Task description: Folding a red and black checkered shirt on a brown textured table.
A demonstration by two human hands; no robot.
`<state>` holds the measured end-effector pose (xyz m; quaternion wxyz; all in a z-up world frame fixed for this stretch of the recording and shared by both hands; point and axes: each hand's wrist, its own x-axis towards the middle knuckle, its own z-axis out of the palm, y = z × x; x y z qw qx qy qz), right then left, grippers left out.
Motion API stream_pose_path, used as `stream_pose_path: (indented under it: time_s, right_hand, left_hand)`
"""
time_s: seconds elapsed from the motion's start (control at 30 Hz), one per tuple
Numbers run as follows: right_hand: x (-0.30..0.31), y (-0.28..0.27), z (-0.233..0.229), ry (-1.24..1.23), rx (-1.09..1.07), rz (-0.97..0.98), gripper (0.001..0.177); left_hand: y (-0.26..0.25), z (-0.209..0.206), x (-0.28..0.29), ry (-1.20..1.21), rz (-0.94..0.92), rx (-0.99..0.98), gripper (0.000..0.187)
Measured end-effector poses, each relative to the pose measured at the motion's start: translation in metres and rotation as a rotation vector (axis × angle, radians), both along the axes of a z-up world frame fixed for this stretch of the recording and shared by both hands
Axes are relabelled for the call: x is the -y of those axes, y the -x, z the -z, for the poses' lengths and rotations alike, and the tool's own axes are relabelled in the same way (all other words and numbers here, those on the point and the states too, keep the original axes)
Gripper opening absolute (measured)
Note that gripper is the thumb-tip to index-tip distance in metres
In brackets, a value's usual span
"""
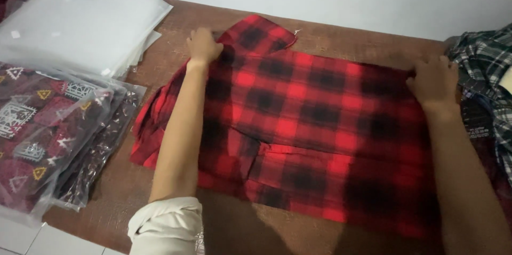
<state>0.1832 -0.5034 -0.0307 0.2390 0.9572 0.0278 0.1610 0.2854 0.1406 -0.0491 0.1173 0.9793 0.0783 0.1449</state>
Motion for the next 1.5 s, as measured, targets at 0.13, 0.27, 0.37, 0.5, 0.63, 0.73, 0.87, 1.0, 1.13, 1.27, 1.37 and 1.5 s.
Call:
stream_pose_path:
  time_s: [0.13,0.27,0.37,0.5,0.63,0.73,0.87,1.0,1.13,1.27,1.37,1.5]
  right_hand:
    - [0.015,-0.003,-0.002,-0.053,0.011,-0.047,0.054]
    - [0.009,0.005,-0.024,-0.15,-0.144,-0.013,0.033]
    - [0.003,0.019,-0.035,-0.17,-0.059,-0.098,0.024]
    - [-0.01,0.053,-0.057,-0.23,0.117,-0.175,0.012]
    - [-0.013,0.088,-0.074,-0.019,0.111,-0.047,0.024]
    - [0.002,0.119,-0.073,-0.084,0.054,-0.047,0.022]
    - [0.019,0.172,-0.047,-0.104,0.109,-0.254,0.034]
    - [0.012,0.196,-0.027,-0.053,-0.011,-0.246,0.047]
    - [0.021,0.2,-0.004,-0.027,0.051,-0.237,0.039]
    - [0.009,0.206,-0.021,0.002,-0.01,-0.148,0.045]
    - [0.017,0.202,-0.015,0.005,-0.082,-0.123,0.049]
    - [0.024,0.207,-0.03,0.047,0.094,-0.133,0.031]
  left_hand:
    - [0.015,-0.034,0.011,0.233,0.009,-0.06,0.022]
    - [-0.005,-0.019,0.002,0.303,0.201,0.107,0.021]
    - [0.004,-0.029,0.004,0.336,0.272,0.267,0.023]
    - [0.063,-0.07,0.018,0.426,0.411,0.44,0.018]
    - [0.115,-0.095,0.007,0.466,0.483,0.462,0.014]
    - [0.155,-0.105,-0.007,0.767,0.57,0.303,0.018]
    - [0.187,-0.093,-0.032,0.935,0.572,0.114,0.02]
    - [0.215,-0.081,-0.032,1.077,0.566,0.027,0.025]
    - [0.229,-0.078,-0.044,0.762,0.496,-0.034,0.011]
    - [0.241,-0.088,-0.046,0.58,0.501,-0.124,0.007]
    - [0.245,-0.091,-0.047,0.372,0.517,-0.114,0.011]
    - [0.254,-0.093,-0.049,0.2,0.592,0.093,0.011]
